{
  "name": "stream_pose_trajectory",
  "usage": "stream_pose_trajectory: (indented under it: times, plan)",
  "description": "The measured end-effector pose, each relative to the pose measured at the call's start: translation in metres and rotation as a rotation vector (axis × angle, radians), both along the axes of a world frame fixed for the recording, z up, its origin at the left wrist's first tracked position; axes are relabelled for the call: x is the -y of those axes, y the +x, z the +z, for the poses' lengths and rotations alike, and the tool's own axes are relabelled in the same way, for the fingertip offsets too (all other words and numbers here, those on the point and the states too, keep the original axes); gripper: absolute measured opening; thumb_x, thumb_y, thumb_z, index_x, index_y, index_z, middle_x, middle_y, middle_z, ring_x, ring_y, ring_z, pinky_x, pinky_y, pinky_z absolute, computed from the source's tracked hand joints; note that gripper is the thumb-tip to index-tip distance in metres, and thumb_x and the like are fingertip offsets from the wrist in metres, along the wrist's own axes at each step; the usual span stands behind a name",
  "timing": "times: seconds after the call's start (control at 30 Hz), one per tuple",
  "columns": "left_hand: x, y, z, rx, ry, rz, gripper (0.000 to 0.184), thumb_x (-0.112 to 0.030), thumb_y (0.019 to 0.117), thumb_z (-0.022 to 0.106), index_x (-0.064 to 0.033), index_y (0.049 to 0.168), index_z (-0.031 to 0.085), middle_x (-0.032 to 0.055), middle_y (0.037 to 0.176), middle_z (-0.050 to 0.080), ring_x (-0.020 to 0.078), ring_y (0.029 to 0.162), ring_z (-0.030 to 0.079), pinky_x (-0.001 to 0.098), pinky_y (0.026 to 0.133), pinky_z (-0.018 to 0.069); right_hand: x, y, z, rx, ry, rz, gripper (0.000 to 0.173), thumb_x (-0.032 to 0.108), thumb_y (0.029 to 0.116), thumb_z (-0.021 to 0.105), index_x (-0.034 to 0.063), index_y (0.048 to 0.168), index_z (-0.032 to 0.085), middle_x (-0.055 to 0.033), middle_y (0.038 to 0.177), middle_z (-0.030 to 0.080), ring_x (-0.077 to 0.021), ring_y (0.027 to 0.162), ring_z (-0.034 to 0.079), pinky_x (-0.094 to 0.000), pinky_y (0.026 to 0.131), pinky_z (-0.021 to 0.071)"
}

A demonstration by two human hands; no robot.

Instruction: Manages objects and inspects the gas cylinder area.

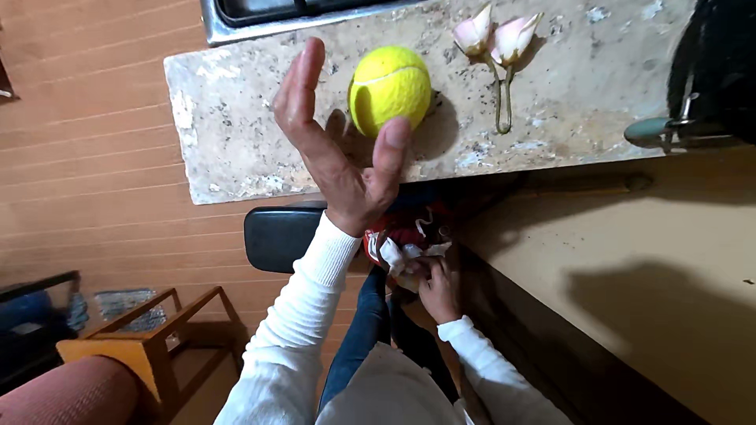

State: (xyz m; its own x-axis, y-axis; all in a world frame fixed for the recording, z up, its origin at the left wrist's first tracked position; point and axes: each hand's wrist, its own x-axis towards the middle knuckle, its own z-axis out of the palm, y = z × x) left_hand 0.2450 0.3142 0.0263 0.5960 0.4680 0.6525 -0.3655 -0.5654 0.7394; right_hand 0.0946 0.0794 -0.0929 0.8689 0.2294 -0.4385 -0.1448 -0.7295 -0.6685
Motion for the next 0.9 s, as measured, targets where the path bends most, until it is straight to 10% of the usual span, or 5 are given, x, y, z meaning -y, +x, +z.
stream_pose_trajectory:
  times: [0.2, 0.33, 0.63, 0.73, 0.9]
  plan:
    - [-0.002, 0.001, -0.002, 0.013, -0.017, 0.048, 0.073, -0.039, 0.1034, 0.054, 0.0228, 0.135, 0.031, 0.0362, 0.140, 0.043, 0.0282, 0.131, 0.049, 0.0382, 0.106, 0.0442, 0.011, 0.015, -0.002, -0.239, -0.258, 0.276, 0.068, 0.050, 0.0916, 0.069, 0.0085, 0.144, 0.056, -0.0247, 0.146, 0.051, -0.0461, 0.137, 0.044, -0.0642, 0.110, 0.0329]
    - [-0.001, 0.004, -0.003, 0.013, 0.013, 0.073, 0.072, -0.038, 0.1044, 0.052, 0.0232, 0.135, 0.032, 0.0362, 0.139, 0.044, 0.0300, 0.131, 0.048, 0.0392, 0.105, 0.0434, 0.012, 0.021, -0.004, -0.196, -0.229, 0.200, 0.030, 0.024, 0.0992, 0.063, 0.0046, 0.120, 0.072, -0.0203, 0.123, 0.068, -0.0424, 0.127, 0.054, -0.0629, 0.111, 0.0320]
    - [0.000, 0.006, -0.003, -0.054, 0.111, 0.166, 0.070, -0.039, 0.1040, 0.049, 0.0224, 0.137, 0.041, 0.0387, 0.136, 0.047, 0.0357, 0.126, 0.051, 0.0412, 0.103, 0.0454, 0.045, 0.024, 0.015, 0.059, -0.002, 0.082, 0.027, 0.011, 0.1002, 0.054, -0.0113, 0.107, 0.067, -0.0301, 0.111, 0.066, -0.0470, 0.112, 0.060, -0.0573, 0.102, 0.0447]
    - [-0.002, 0.006, -0.003, -0.079, 0.112, 0.177, 0.069, -0.040, 0.1036, 0.048, 0.0202, 0.137, 0.044, 0.0381, 0.137, 0.048, 0.0373, 0.127, 0.050, 0.0423, 0.106, 0.0439, 0.072, 0.028, 0.031, 0.212, 0.164, -0.111, 0.026, 0.010, 0.0986, 0.052, -0.0124, 0.104, 0.062, -0.0256, 0.114, 0.064, -0.0293, 0.113, 0.062, -0.0417, 0.099, 0.0508]
    - [-0.004, 0.002, -0.004, -0.033, 0.172, 0.230, 0.067, -0.039, 0.1036, 0.049, 0.0196, 0.137, 0.046, 0.0390, 0.136, 0.049, 0.0412, 0.129, 0.049, 0.0460, 0.109, 0.0414, 0.114, 0.027, 0.072, 0.197, 0.561, -0.430, 0.014, 0.007, 0.0988, 0.041, 0.0126, 0.096, 0.053, 0.0118, 0.091, 0.059, 0.0035, 0.086, 0.059, -0.0207, 0.082, 0.0530]
